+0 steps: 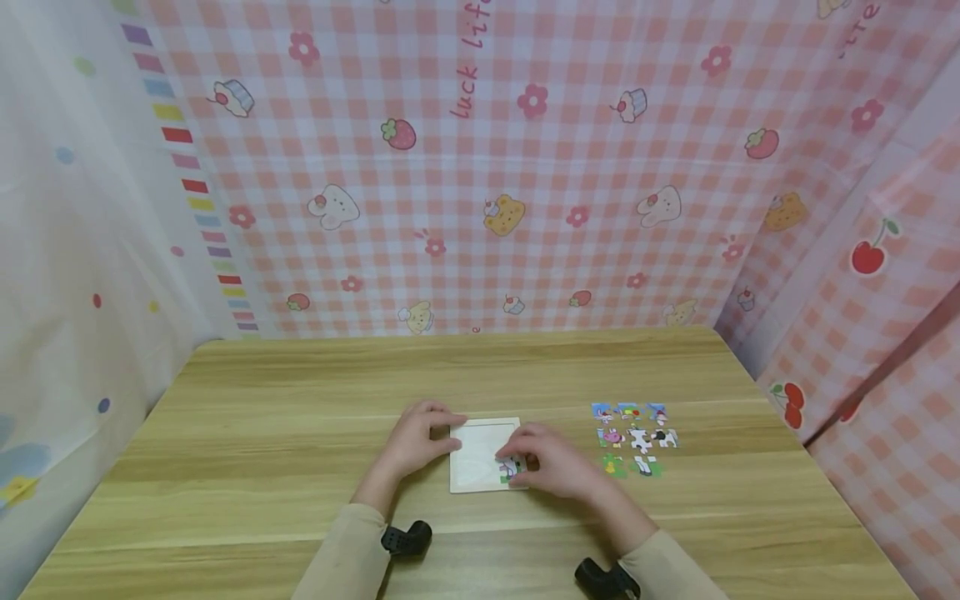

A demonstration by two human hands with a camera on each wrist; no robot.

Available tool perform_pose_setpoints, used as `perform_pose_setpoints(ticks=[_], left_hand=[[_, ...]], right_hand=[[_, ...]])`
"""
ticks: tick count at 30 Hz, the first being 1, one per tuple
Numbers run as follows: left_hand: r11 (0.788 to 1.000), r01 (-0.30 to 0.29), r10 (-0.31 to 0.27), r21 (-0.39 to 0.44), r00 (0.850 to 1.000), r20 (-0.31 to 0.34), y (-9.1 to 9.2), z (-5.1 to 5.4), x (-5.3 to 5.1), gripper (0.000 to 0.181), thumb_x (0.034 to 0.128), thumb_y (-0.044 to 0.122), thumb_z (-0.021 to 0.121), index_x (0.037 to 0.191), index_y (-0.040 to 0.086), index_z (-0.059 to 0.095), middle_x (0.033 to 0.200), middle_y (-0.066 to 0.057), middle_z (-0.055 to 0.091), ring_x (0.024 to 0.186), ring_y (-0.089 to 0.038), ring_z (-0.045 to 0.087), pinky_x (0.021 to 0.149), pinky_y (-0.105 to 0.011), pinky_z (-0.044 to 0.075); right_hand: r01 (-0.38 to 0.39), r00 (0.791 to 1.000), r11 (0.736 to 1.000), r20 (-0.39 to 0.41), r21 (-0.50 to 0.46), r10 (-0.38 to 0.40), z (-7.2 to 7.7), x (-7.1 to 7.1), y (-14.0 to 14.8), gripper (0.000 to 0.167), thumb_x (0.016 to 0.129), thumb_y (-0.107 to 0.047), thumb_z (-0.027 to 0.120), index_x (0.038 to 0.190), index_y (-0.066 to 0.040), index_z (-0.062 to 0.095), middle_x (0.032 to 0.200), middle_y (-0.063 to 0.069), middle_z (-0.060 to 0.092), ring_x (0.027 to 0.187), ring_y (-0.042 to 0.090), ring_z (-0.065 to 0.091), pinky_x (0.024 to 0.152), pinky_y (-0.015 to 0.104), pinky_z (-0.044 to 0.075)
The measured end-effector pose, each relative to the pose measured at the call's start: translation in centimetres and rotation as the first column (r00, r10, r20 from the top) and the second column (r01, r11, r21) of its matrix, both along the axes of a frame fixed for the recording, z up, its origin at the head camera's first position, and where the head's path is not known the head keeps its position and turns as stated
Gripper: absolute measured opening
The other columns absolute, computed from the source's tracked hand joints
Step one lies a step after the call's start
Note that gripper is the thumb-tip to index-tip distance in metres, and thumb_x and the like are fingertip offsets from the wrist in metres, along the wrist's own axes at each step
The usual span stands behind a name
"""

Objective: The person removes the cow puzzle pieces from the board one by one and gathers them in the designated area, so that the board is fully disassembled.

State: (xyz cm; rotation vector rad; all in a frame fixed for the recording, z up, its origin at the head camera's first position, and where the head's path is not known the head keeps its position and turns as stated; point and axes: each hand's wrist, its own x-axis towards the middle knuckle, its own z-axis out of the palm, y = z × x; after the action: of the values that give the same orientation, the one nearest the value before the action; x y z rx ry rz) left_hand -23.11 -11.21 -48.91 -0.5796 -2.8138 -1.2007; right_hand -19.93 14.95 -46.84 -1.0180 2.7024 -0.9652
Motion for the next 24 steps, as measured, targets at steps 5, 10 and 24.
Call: perform_pose_setpoints(ticks=[5,10,24], left_hand=[[1.000,-0.002,0.002,-0.008,1.000,0.002,-0.01,-0.06,-0.01,0.032,0.0830,0.016,0.080,0.114,0.015,0.076,0.115,-0.006,0.064,0.110,-0.026,0.054,0.099,-0.046,0.044],[1.000,-0.004,0.004,-0.016,1.000,0.001,0.00,-0.14,-0.06,0.031,0.0830,0.016,0.080,0.114,0.015,0.076,0.115,-0.005,0.064,0.111,-0.026,0.054,0.099,-0.046,0.044],[1.000,-0.010,0.010,-0.010,1.000,-0.003,0.08,-0.14,-0.06,0.032,0.0825,0.016,0.081,0.114,0.015,0.076,0.114,-0.005,0.064,0.111,-0.026,0.054,0.099,-0.046,0.044]], right_hand=[[0.003,1.000,1.000,0.008,0.013,-0.003,-0.09,-0.09,-0.11,0.026,0.083,-0.016,0.080,0.108,-0.016,0.074,0.105,-0.005,0.062,0.086,0.011,0.050,0.075,0.023,0.045],[0.001,1.000,1.000,0.007,0.019,-0.001,-0.20,-0.30,-0.17,0.023,0.082,-0.016,0.081,0.104,-0.016,0.074,0.103,-0.005,0.061,0.085,0.010,0.050,0.074,0.022,0.044],[0.020,0.999,1.000,0.029,0.020,-0.020,-0.09,-0.13,-0.35,0.017,0.083,-0.014,0.079,0.097,-0.017,0.071,0.097,-0.005,0.057,0.084,0.011,0.049,0.075,0.023,0.043]])
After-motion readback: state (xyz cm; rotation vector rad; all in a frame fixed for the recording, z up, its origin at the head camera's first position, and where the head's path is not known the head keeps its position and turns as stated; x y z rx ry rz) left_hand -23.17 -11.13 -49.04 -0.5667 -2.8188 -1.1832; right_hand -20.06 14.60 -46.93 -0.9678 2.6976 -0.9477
